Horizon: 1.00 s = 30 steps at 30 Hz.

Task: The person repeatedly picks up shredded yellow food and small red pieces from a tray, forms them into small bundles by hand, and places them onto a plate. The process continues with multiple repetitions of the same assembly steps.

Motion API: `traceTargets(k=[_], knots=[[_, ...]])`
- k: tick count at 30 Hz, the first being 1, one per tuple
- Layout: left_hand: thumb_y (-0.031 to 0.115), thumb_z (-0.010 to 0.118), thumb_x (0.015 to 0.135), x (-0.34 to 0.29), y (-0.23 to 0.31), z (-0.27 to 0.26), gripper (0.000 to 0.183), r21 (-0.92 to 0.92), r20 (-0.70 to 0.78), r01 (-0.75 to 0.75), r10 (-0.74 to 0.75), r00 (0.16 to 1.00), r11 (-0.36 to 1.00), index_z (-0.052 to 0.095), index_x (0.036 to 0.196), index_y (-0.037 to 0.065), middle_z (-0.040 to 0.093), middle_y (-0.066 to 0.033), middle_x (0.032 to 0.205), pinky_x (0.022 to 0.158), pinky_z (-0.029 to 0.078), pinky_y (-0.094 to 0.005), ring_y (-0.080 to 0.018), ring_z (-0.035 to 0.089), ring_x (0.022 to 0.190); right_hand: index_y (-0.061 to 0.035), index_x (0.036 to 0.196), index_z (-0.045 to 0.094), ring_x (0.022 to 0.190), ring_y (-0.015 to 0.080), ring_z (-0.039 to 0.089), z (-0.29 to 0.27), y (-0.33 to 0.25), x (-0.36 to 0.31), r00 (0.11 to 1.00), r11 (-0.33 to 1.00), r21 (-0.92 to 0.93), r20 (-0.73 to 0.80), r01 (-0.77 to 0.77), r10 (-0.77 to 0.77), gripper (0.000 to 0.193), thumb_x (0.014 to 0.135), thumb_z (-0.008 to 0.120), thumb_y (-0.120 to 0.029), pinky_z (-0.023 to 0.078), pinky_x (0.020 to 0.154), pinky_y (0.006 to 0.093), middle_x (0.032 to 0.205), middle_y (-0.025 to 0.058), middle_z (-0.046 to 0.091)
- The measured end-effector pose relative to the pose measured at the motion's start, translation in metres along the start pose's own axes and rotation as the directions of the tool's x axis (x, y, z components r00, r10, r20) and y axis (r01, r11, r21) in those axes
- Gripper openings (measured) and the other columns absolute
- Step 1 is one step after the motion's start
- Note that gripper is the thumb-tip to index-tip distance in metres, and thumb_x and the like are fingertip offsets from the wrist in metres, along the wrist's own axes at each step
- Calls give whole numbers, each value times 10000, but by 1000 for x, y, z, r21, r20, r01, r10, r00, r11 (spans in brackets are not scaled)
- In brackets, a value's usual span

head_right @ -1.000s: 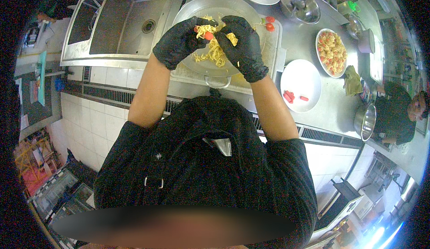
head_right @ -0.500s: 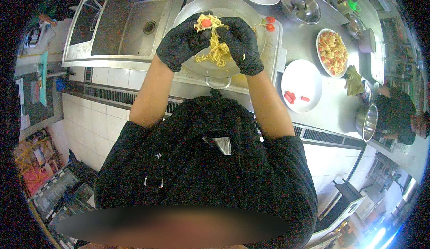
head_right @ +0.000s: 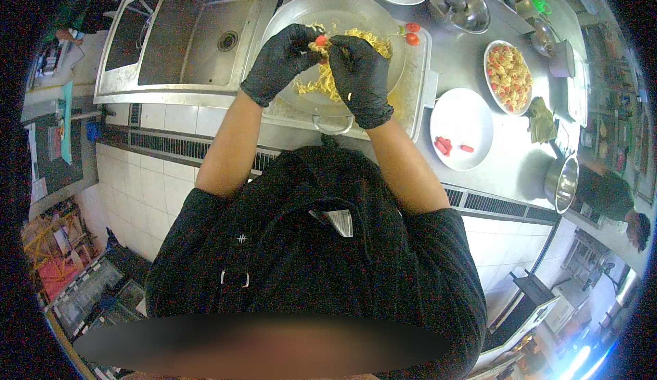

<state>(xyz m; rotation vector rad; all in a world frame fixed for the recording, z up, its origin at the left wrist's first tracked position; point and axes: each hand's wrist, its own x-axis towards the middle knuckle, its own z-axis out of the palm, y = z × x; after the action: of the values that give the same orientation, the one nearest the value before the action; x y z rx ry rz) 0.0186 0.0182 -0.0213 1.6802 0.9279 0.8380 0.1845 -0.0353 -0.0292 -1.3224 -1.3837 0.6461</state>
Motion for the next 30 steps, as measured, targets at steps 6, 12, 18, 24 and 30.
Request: traceTargets(k=[6,12,18,24,30], knots=[[84,696,823,-7,10,2,331,92,-22,-38,40,999,995,605,1135,15,671,-82,1033,818,522,-286,-145,641,918,-45,1025,661,822,305,656,-6,-17,5,992,992,-123,126,21,-6,203,826,637,-73,516,739,346,921,172,669],[82,690,829,-10,-3,13,263,-97,-223,32,-53,973,995,633,1067,-14,683,-82,952,779,525,-267,-131,644,855,-31,1054,637,785,215,661,-4,-19,0,998,994,89,23,-67,65,262,798,677,-65,513,710,315,868,136,671],[81,689,835,-9,-7,27,209,-449,-334,43,-213,918,892,643,1022,1,679,-77,929,743,523,-256,-137,640,815,-21,983,653,698,162,653,8,-23,-12,993,990,71,-12,-120,121,175,815,674,-64,515,651,287,826,106,676],[132,612,893,-10,-12,32,240,-787,-189,49,-316,930,615,600,1101,14,666,-105,1033,797,508,-290,-181,633,912,10,987,651,768,131,640,17,-25,-22,963,905,338,16,-260,271,156,836,662,-26,518,712,262,858,73,677],[183,593,911,-9,-7,31,226,-891,-15,103,-255,967,442,596,1086,40,655,-91,1060,830,506,-315,-187,622,943,-1,953,659,776,134,637,25,-9,-25,964,851,471,-9,-232,267,155,812,701,-49,517,701,264,854,68,673]])
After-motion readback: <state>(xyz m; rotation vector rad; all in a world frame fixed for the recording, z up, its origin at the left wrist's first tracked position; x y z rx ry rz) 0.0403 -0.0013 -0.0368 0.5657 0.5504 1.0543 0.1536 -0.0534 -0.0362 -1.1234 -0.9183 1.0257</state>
